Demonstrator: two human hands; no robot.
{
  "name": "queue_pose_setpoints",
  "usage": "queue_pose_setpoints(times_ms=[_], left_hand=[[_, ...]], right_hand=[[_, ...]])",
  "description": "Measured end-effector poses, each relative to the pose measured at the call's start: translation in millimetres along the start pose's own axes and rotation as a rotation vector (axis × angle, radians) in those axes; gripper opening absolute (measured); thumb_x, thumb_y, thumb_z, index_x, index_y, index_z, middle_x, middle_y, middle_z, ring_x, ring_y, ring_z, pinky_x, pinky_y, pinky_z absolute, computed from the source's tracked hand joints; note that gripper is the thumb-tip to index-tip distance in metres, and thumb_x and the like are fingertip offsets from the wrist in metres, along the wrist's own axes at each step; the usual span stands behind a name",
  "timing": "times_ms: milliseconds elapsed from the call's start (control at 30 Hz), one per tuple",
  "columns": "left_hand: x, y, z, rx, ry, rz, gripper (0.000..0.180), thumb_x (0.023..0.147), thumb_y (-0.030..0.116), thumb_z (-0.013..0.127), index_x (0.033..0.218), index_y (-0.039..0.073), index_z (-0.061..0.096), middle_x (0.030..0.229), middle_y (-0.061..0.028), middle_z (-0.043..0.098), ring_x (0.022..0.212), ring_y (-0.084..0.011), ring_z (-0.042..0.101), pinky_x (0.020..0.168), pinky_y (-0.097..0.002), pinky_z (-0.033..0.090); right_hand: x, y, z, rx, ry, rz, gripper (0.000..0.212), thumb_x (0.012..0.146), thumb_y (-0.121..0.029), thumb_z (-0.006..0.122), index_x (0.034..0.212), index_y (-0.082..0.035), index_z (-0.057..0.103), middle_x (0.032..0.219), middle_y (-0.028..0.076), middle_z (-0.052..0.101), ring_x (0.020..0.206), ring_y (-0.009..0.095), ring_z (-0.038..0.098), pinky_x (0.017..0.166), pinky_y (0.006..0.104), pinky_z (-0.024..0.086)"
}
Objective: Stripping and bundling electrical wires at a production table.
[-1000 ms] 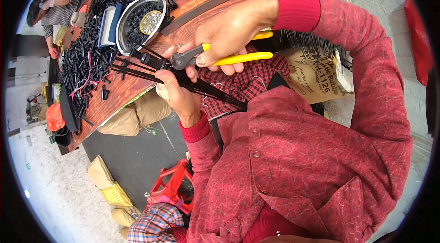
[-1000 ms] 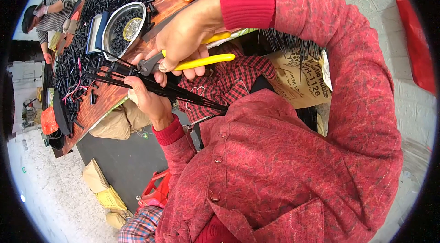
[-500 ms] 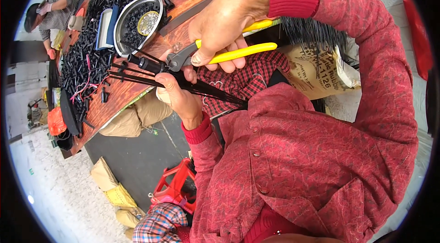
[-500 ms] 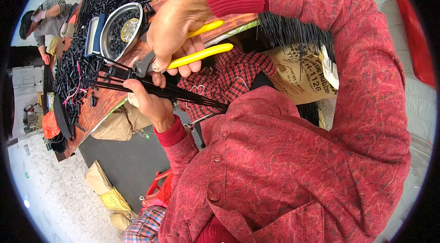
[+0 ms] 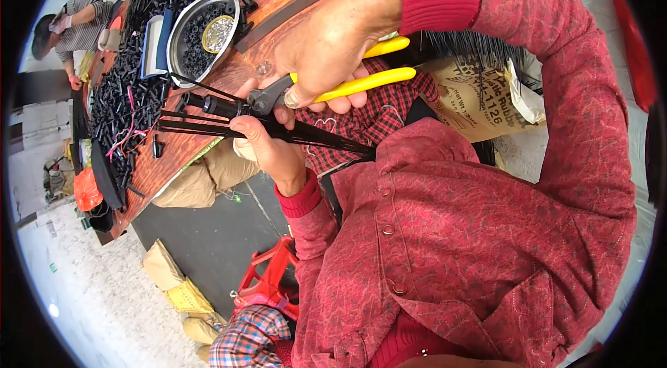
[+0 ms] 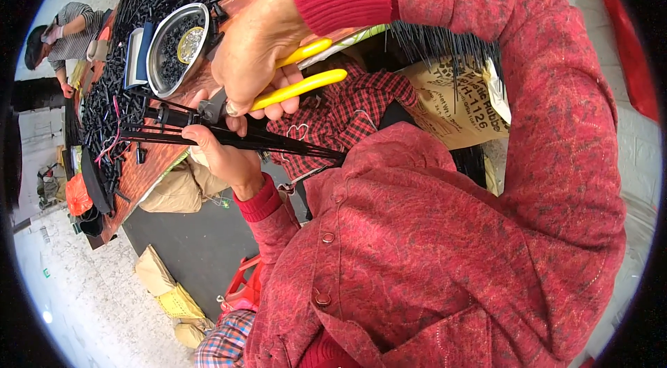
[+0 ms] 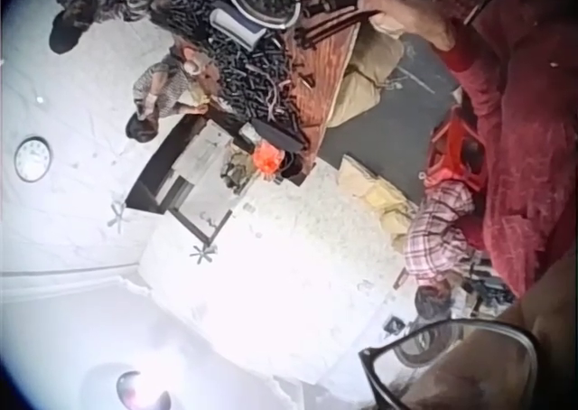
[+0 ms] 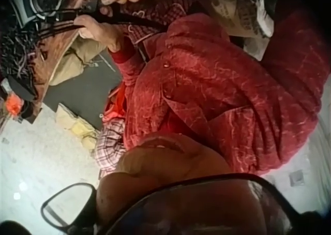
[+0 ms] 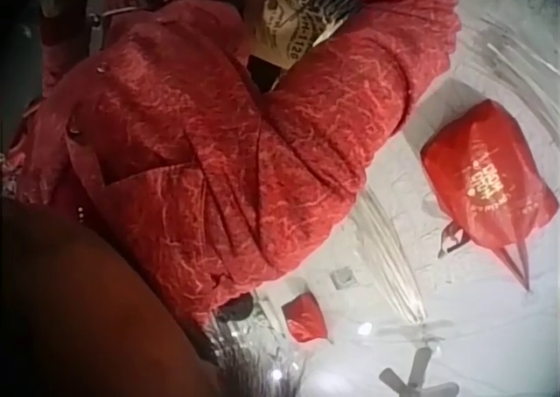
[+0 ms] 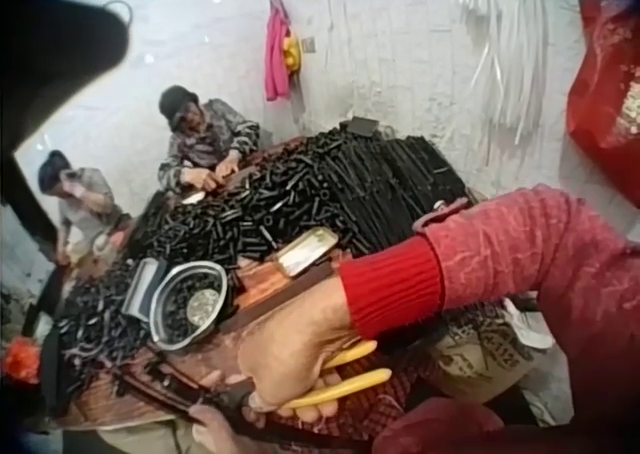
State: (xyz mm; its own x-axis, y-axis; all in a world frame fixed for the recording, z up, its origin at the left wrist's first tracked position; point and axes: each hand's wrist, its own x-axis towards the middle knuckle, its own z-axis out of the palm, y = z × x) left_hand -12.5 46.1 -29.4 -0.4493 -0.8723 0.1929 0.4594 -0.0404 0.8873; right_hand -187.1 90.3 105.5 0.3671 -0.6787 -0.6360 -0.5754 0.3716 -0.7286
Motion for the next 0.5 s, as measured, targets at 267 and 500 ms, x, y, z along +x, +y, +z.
queue_pose_setpoints(times_ms=[267, 500], left_hand=[[6.8, -0.8, -3.7, -0.190, -0.132, -0.051, 0.064, 0.096, 0.057, 0.042, 0.126, 0.000, 0.048, 0.116, -0.0274, 0.061, 0.064, -0.0113, 0.053, 0.052, -0.0226, 0.040], [7.8, -2.9, -1.3, -0.195, -0.155, -0.050, 0.063, 0.096, 0.056, 0.042, 0.126, 0.001, 0.049, 0.116, -0.0279, 0.061, 0.064, -0.0112, 0.053, 0.052, -0.0227, 0.041]], right_hand=[[-3.2, 10.3, 4.2, 0.122, 0.007, -0.073, 0.034, 0.097, -0.028, 0.044, 0.091, 0.003, 0.057, 0.075, 0.010, 0.065, 0.059, 0.017, 0.064, 0.056, 0.0292, 0.056], [-10.5, 9.1, 3.6, 0.088, 0.017, -0.058, 0.033, 0.097, -0.025, 0.043, 0.091, 0.004, 0.058, 0.077, 0.012, 0.066, 0.062, 0.018, 0.066, 0.059, 0.0300, 0.056]])
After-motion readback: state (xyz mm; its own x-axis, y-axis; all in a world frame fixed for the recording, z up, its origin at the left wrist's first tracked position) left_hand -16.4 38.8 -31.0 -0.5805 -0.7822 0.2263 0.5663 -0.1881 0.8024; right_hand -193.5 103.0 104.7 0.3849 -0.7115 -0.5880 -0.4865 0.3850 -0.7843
